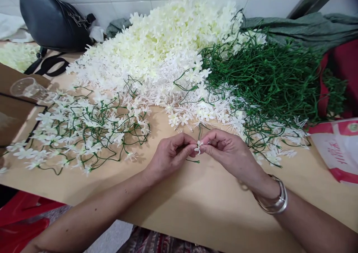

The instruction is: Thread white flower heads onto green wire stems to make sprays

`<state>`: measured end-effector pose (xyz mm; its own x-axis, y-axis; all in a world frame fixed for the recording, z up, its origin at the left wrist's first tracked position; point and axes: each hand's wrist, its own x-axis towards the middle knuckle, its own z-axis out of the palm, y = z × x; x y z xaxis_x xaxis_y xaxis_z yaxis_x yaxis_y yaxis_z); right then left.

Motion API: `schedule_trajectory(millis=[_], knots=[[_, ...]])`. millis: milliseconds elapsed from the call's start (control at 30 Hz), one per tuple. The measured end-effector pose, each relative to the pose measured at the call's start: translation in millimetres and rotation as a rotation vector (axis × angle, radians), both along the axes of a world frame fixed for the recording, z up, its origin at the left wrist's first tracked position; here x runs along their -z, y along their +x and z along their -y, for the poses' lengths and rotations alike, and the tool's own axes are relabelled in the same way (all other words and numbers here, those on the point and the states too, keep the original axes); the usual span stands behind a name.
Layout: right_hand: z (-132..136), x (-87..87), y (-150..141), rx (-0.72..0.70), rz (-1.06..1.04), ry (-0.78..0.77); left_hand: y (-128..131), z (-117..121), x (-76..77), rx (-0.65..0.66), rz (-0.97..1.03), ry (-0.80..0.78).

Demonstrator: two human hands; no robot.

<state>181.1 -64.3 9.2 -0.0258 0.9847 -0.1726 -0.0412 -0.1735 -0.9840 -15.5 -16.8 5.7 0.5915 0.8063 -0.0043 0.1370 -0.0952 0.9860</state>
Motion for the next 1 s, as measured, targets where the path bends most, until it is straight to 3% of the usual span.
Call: schedule_trajectory(millis=[267, 733, 833, 900, 1000], knots=[[-0.5, -4.3, 4.4, -0.056, -0.044, 0.047, 2.5, 1.9, -4.9, 0.024, 0.037, -0.042], [1.8, 9.0, 1.2, -0.064, -0.118, 0.078, -1.8, -1.1, -2.7, 0.057, 0.008, -0.035], [2.7, -1.7, 6.0, -0.067, -0.007, 0.08, -1.0, -0.8, -3.1, 0.085, 0.006, -0.015], [2.9, -11.3, 17.8, -0.041, 0.178, 0.138, -0.1, 0.2, -3.9, 0.115, -0.028, 0.046], [0.5, -20.6, 46.3, 0.082, 0.574, 0.29, 0.3, 1.5, -3.9, 0.193, -0.111, 0.303]])
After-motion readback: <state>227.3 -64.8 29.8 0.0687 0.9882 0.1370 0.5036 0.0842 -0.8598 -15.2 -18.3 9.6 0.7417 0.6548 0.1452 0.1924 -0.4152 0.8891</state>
